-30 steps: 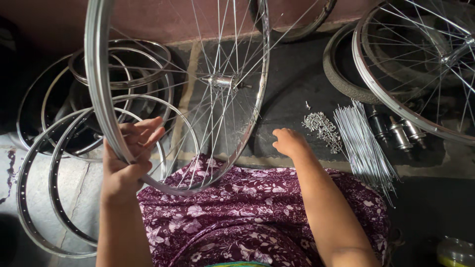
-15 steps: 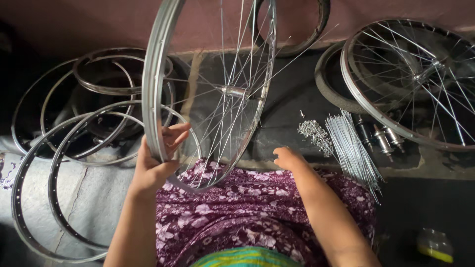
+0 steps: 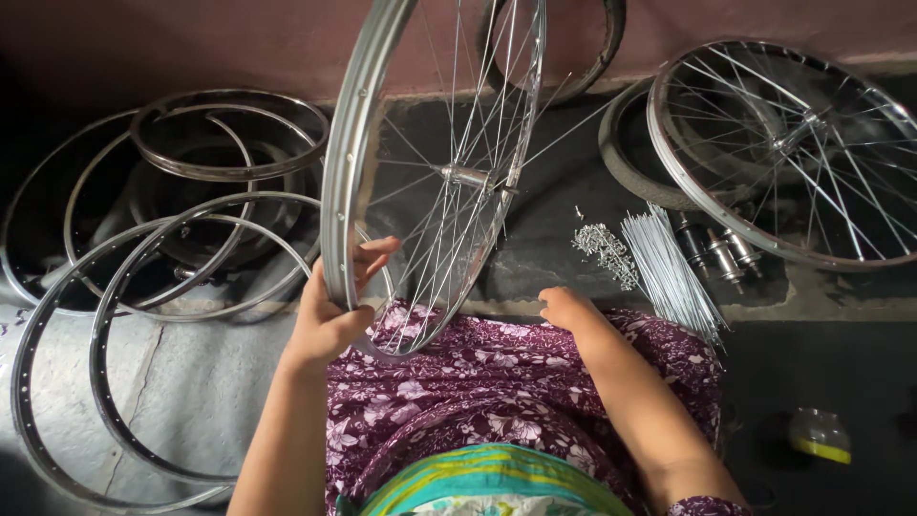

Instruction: The person inserts metal spokes into a bicycle rim and hub, then secures each spoke with a nipple. They repeat this process around the wheel, occasionally rotating the rim to access different holes.

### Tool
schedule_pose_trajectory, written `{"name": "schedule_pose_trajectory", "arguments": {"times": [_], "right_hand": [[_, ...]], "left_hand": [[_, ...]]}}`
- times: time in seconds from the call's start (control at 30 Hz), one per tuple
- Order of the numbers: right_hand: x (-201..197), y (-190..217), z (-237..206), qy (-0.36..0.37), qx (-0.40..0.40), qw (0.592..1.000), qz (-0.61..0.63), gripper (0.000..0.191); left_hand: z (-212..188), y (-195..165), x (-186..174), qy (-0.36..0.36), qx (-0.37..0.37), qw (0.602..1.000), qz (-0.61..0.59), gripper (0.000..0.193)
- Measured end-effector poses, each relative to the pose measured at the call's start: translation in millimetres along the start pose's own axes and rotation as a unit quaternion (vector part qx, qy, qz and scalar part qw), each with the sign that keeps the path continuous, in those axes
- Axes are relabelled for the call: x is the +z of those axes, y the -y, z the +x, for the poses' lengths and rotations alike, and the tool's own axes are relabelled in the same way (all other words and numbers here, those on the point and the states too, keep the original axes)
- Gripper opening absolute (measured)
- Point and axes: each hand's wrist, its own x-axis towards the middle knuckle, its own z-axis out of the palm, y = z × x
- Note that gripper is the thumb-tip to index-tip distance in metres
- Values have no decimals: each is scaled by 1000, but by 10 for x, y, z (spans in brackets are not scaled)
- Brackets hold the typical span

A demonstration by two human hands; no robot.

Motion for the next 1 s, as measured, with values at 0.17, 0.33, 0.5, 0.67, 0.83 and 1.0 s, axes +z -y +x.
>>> {"name": "schedule_pose_trajectory", "arguments": {"times": [0.17,0.33,0.5,0.67,0.83,1.0], "right_hand": [[-17,97,-29,-24,3,1000,1,37],[112,22,19,-62,-51,997,-20,34],[80,150,160,-89,-68,991,77,18],[-493,550,428,-317,-79,815,479,40],[-1155,721,597,-300,-122,708,628,50],[-1406,907,632,-305,-126,685,649,43]], "left_hand": [[-70,17,-25,14,24,1000,6,73],[-105,16,-68,6,18,1000,3,73],[-84,-23,-93,-5,-8,1000,5,76],[-61,-10,-126,-15,-20,999,-23,78],[-39,81,-136,6,13,999,-36,51],[-42,80,-71,11,14,999,-36,51]]}}
